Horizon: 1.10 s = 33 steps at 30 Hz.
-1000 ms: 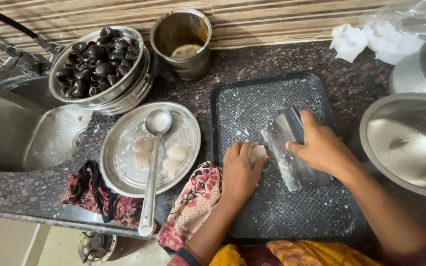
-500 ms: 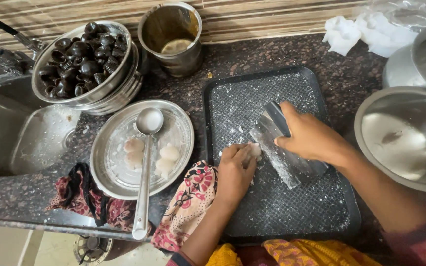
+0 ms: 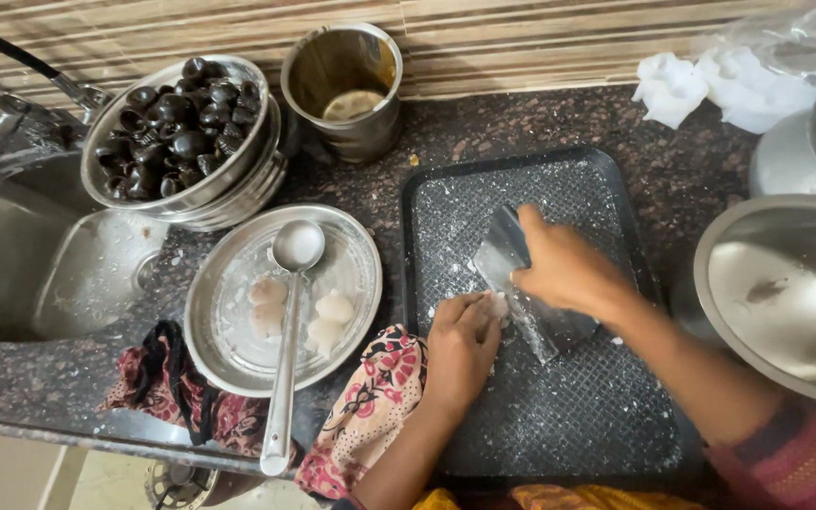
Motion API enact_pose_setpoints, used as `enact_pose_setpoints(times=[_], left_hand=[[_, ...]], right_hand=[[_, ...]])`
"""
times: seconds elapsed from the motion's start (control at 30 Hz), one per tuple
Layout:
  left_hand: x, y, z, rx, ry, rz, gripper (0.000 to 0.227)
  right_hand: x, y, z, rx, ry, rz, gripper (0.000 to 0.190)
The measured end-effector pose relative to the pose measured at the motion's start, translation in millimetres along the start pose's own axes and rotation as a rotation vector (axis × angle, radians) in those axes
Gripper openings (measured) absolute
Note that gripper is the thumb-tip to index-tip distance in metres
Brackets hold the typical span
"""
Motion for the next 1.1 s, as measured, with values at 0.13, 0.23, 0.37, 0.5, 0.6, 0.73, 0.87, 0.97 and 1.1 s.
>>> enact_pose_setpoints(times=[0.13, 0.23, 0.37, 0.5, 0.6, 0.73, 0.87, 0.97, 1.1], left_hand=[[-1.8, -1.6, -0.1, 0.027, -0.017, 0.007, 0.03], [-4.7, -6.1, -0.7, 0.065, 0.019, -0.028, 0.028], [-2.4, -7.2, 1.0, 0.119, 0.146, -0.036, 0.037], [7.6, 0.0, 7.9, 0.074, 0.133, 0.118, 0.051], [5.6, 0.8, 5.2, 0.023, 0.16, 0.136, 0.048], [-4.3, 2.5, -5.1, -0.071, 0.204, 0.081, 0.047], [-7.1, 0.5, -9.8, -0.067, 0.205, 0.004, 0.045], [-6.0, -0.4, -10.6, -0.068, 0.217, -0.007, 0.044], [-8.2, -2.6, -10.0, -0.045, 0.189, 0.018, 0.045]], right_hand=[[-7.9, -11.4, -17.3, 0.015, -0.001, 0.047, 0.065], [2.4, -26.5, -10.0, -0.039, 0.017, 0.117, 0.06], [9.7, -10.9, 6.2, 0.024, 0.017, 0.139, 0.063], [6.2, -11.0, 54.5, 0.223, -0.01, 0.144, 0.075], [-24.9, -8.4, 48.7, 0.242, 0.038, 0.189, 0.073], [-44.6, -3.6, 22.0, 0.193, -0.018, 0.158, 0.071], [-39.7, -4.9, 8.8, 0.116, 0.021, 0.123, 0.065], [-28.6, -1.1, -4.8, 0.034, 0.098, 0.109, 0.061], [-7.5, -7.3, -20.0, -0.053, 0.143, 0.094, 0.057]])
Point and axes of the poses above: each hand's wrist, its own x-axis towards the middle knuckle, its own y-axis out of the back of the hand, z = x × y, the point moved 2 cm from there along x, towards the middle knuckle, and after that the axes turned 9 degrees about -y, right-handed, at the moved point
